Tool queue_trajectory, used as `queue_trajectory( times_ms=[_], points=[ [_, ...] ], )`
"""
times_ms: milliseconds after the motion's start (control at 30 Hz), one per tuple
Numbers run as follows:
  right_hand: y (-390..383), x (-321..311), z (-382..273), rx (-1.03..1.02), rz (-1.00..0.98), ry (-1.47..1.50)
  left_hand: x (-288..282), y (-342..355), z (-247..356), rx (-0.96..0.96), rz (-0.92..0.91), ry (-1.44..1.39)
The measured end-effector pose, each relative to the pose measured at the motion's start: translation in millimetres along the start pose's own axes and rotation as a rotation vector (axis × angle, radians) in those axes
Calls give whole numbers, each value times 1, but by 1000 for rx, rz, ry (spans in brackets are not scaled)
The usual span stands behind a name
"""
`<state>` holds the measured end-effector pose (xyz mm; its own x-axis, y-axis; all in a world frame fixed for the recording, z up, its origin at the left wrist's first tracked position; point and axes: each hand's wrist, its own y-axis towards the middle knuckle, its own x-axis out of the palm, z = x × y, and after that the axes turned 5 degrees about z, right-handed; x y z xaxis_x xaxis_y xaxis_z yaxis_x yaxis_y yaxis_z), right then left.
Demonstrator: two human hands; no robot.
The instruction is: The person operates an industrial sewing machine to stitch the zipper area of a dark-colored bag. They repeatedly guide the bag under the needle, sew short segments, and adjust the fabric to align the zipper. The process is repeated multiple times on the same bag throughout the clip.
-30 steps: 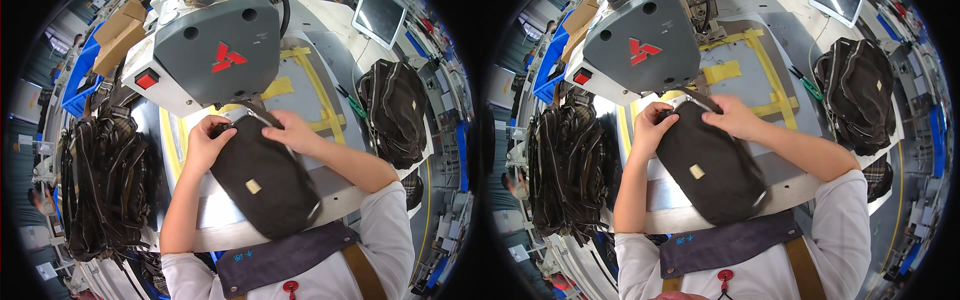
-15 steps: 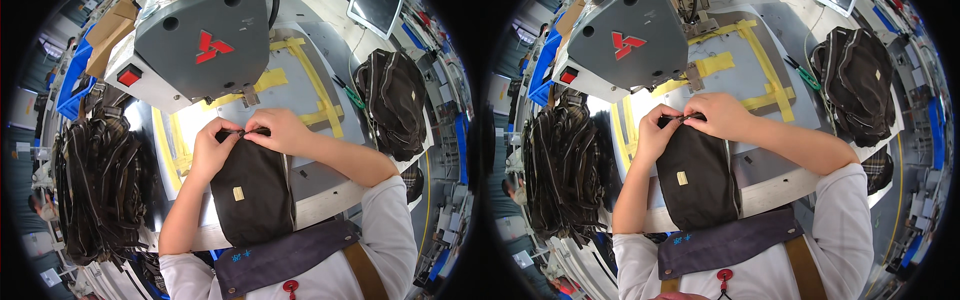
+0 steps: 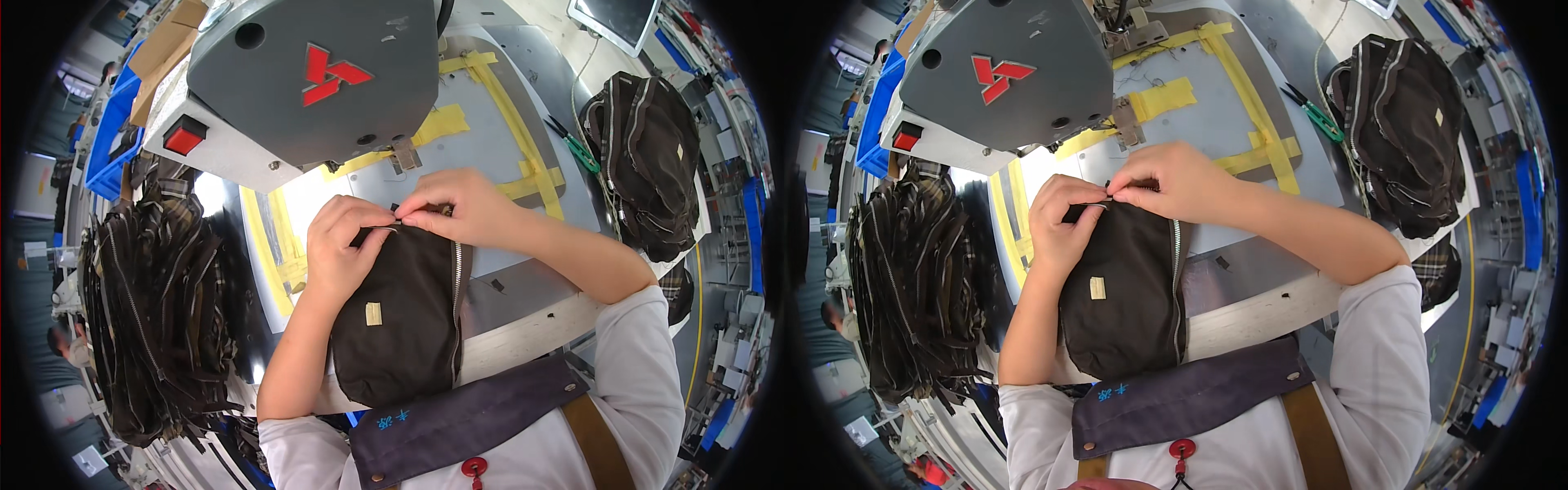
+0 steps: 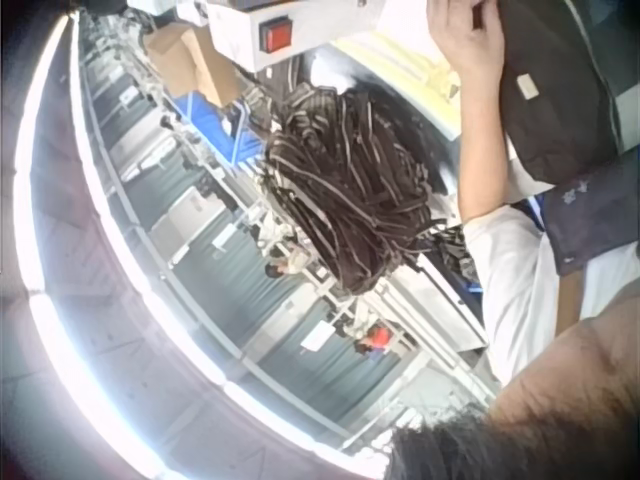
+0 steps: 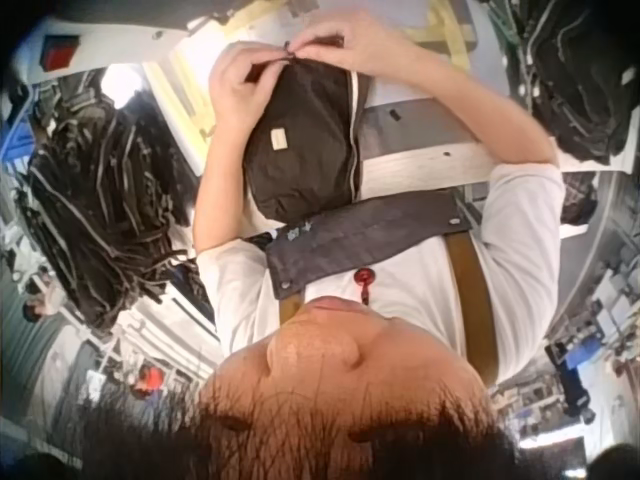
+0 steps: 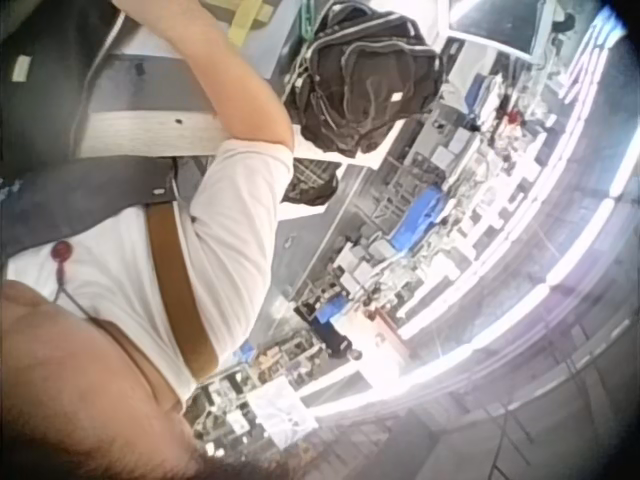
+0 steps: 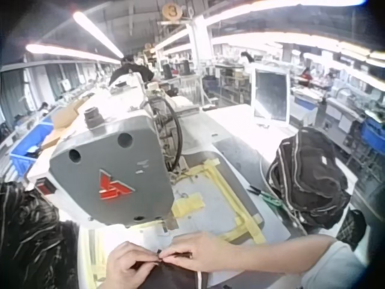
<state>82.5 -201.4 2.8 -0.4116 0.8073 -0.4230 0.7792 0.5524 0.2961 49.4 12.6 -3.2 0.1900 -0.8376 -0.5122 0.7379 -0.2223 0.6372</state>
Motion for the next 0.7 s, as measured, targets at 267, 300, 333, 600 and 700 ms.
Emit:
queue_trajectory(
  times_ms=[267,300,333,600,700],
  points=[
    [-1,-3,3,-138,-64,-188,1,1,-4,12,-84,-49],
    [-1,-3,3,-141,-72,-213,1,1,-3,18,-77,-30],
    [-1,-1,0,-32,-58,-164,2,1,-1,25,-70,-13],
    [0,14,3,303,85,177,8,-4,2,82,35,137],
    [5,8,-4,304,6,43,7,0,6,208,47,229]
  ],
)
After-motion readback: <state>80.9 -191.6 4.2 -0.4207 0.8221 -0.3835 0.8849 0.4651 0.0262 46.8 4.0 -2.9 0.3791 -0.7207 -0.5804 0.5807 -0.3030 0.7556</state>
